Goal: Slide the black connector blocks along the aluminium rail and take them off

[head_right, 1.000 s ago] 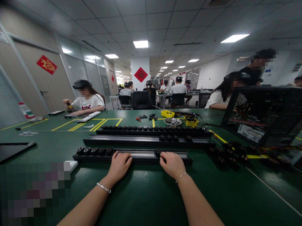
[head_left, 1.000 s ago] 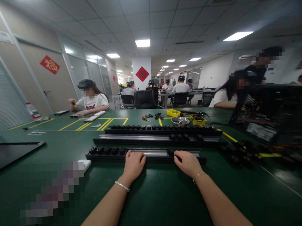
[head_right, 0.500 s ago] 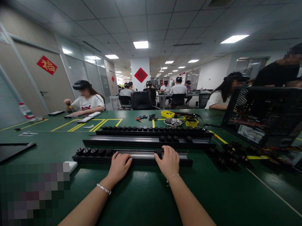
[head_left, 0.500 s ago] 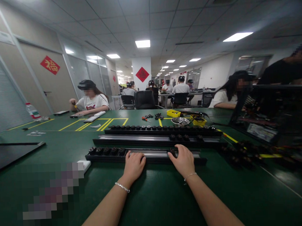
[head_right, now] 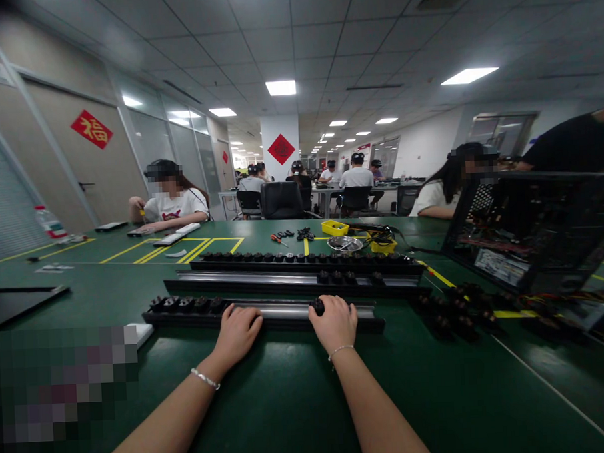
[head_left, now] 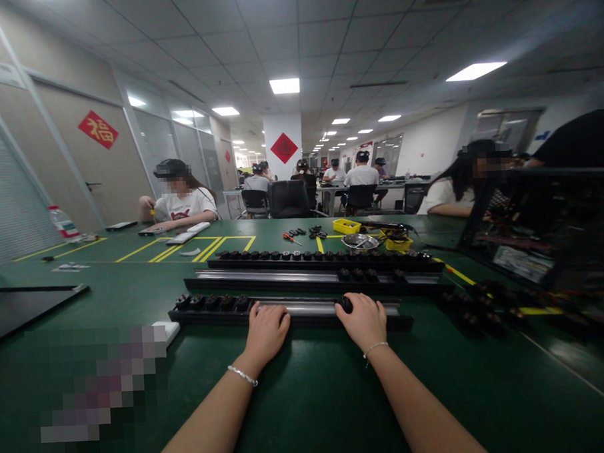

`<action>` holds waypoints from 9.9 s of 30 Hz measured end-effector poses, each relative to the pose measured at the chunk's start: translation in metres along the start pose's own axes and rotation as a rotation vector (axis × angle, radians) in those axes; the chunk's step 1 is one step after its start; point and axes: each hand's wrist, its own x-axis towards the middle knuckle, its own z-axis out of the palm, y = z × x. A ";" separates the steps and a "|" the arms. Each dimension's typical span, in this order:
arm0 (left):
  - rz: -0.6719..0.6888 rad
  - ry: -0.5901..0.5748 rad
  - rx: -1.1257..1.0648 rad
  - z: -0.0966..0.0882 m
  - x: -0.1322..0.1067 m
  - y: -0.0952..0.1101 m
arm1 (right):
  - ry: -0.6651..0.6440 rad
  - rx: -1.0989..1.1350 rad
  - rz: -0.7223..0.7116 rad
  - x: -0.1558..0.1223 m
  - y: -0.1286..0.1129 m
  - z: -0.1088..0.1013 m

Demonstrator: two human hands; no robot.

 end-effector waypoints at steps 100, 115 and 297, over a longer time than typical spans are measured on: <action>0.014 0.018 0.023 0.005 -0.001 -0.003 | 0.023 -0.144 0.232 0.004 0.029 -0.007; -0.001 -0.007 0.007 0.002 0.000 -0.002 | -0.002 -0.137 0.262 0.004 0.029 -0.012; -0.308 0.218 0.209 0.004 -0.001 -0.040 | -0.044 0.186 0.045 0.019 0.108 -0.023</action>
